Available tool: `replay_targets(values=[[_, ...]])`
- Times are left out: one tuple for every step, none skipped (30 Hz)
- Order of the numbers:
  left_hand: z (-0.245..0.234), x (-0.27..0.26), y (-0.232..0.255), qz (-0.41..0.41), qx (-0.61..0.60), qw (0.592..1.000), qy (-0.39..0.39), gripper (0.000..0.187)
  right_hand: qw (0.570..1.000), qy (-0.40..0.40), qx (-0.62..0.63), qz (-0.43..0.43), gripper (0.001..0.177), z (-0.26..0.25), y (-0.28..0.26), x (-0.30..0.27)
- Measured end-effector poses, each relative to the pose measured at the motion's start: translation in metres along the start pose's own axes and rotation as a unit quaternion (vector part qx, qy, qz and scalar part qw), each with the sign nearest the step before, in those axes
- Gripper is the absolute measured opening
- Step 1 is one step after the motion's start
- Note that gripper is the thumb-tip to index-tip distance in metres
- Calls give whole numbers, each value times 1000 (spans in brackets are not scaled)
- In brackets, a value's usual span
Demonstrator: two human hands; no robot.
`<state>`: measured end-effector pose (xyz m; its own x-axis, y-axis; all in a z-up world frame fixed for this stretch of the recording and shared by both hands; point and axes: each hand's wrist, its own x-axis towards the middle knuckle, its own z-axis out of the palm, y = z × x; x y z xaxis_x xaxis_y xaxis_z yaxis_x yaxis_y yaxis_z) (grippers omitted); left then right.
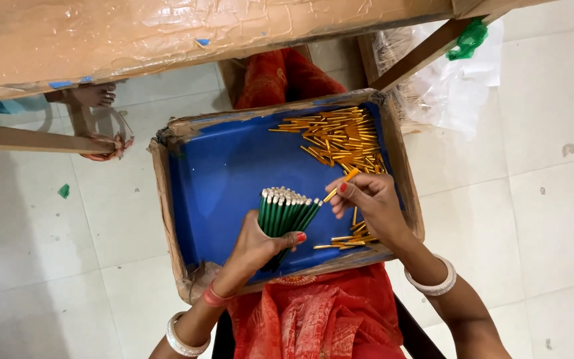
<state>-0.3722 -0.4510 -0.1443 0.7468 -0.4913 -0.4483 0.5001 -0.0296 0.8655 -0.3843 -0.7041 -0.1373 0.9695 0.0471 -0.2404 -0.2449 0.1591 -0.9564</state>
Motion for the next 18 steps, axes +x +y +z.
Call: replay_targets(values=[[0, 1, -1, -1, -1, 1000, 1, 15, 1000, 0, 0, 1, 25, 2, -3, 0], [-1, 2, -3, 6, 13, 1000, 1, 16, 1000, 2, -16, 10, 24, 3, -7, 1], [-1, 2, -4, 13, 27, 1000, 2, 16, 999, 5, -32, 18, 24, 5, -11, 1], [-1, 3, -6, 14, 27, 1000, 2, 16, 999, 5, -32, 17, 24, 5, -11, 1], [-2, 4, -7, 12, 29, 1000, 6, 16, 999, 6, -50, 11, 24, 6, -11, 2], [-1, 4, -10, 9, 29, 999, 10, 16, 998, 8, -69, 6, 24, 6, -11, 1], [-2, 3, -11, 9, 29, 999, 11, 16, 998, 7, -69, 6, 24, 6, -11, 1], [-3, 4, -13, 22, 24, 999, 6, 16, 997, 8, -74, -3, 24, 6, -11, 1], [-4, 5, -14, 36, 20, 999, 2, 16, 997, 9, -80, -12, 24, 6, -10, 2], [-3, 4, -14, 36, 20, 999, 3, 16, 997, 9, -80, -12, 24, 6, -11, 2], [-3, 4, -14, 34, 18, 999, 4, 16, 996, 8, -87, -11, 24, 6, -10, 2], [-3, 3, -14, 32, 17, 999, 5, 16, 996, 7, -93, -9, 24, 7, -10, 1], [-3, 2, -14, 31, 16, 999, 4, 16, 996, 7, -93, -9, 24, 7, -10, 0], [-3, 2, -14, 29, 11, 1000, 2, 16, 995, 2, -96, -10, 24, 7, -9, 1], [-3, 3, -14, 27, 7, 1000, -1, 16, 995, -2, -98, -12, 24, 7, -9, 2], [-3, 1, -12, 28, 7, 1000, 0, 16, 995, -3, -99, -12, 24, 6, -9, 2], [-4, 0, -11, 15, -21, 1000, -5, 17, 995, -4, -98, -4, 25, 6, -8, 2], [-4, -1, -9, 2, -49, 999, -10, 19, 995, -5, -98, 4, 25, 5, -7, 2]])
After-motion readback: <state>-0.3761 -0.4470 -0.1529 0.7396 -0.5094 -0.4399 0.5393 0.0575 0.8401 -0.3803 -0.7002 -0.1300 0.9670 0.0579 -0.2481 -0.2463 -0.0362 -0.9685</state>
